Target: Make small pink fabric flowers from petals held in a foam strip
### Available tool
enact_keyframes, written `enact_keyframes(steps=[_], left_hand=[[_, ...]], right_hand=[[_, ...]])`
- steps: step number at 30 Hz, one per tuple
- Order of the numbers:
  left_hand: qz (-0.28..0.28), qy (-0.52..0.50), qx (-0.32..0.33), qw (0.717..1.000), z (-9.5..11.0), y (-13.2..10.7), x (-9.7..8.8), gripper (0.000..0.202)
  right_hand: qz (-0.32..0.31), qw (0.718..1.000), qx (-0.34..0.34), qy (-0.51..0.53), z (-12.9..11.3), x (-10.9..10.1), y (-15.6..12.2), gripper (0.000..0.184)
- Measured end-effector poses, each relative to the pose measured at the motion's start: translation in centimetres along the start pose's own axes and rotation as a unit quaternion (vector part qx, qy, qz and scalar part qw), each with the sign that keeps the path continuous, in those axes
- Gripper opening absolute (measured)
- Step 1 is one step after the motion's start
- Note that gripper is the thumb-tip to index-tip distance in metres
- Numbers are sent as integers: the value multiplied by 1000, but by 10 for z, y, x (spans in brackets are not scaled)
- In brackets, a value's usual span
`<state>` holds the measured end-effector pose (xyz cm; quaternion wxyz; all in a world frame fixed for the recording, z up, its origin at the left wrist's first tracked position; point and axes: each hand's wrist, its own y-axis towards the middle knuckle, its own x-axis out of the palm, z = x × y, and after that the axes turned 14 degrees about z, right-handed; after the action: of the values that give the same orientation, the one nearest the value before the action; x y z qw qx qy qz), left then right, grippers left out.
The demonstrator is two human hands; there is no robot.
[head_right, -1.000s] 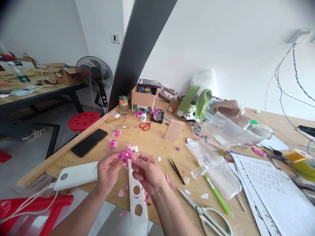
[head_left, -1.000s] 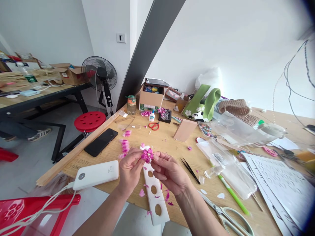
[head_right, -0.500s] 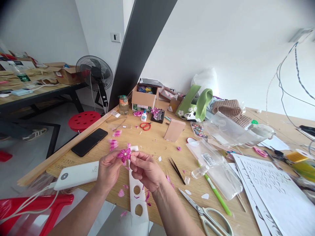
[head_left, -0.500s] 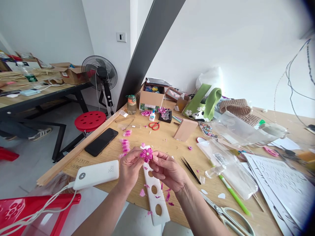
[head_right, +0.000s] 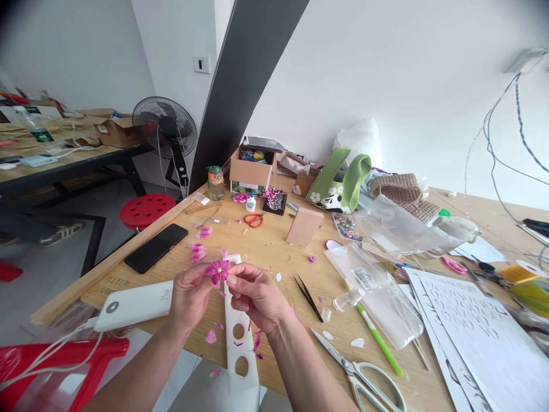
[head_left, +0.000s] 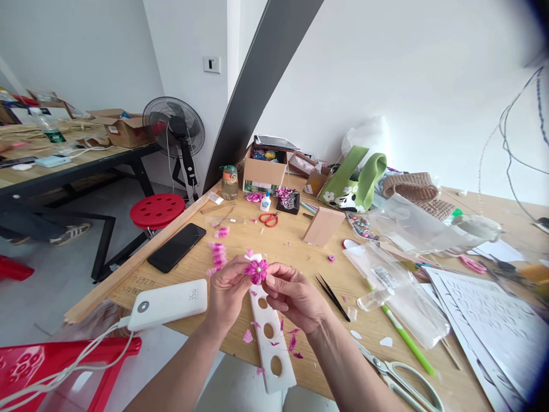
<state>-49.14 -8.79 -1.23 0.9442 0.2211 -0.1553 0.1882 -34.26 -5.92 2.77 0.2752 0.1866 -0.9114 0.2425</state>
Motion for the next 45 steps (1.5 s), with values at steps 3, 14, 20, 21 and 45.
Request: enact_keyframes(steps=[3, 14, 20, 21, 45], left_hand=[[-14, 74, 48, 996, 8, 3, -3, 13], [-74, 184, 258, 946, 21, 11, -6, 19], [-92, 173, 204, 959, 19, 11, -8, 17], [-95, 169, 192, 962, 19, 12, -8, 18], [-178, 189, 114, 959, 29, 10, -5, 10]], right_hand=[[2, 1000, 15, -22, -6, -1, -3, 28], [133, 957, -166, -196, -12, 7, -12, 30], [137, 681, -553, -461, -25, 13, -33, 11], [111, 647, -570, -494, -28, 14, -36, 13], [-32, 618, -469, -630, -50, 12, -39, 17]])
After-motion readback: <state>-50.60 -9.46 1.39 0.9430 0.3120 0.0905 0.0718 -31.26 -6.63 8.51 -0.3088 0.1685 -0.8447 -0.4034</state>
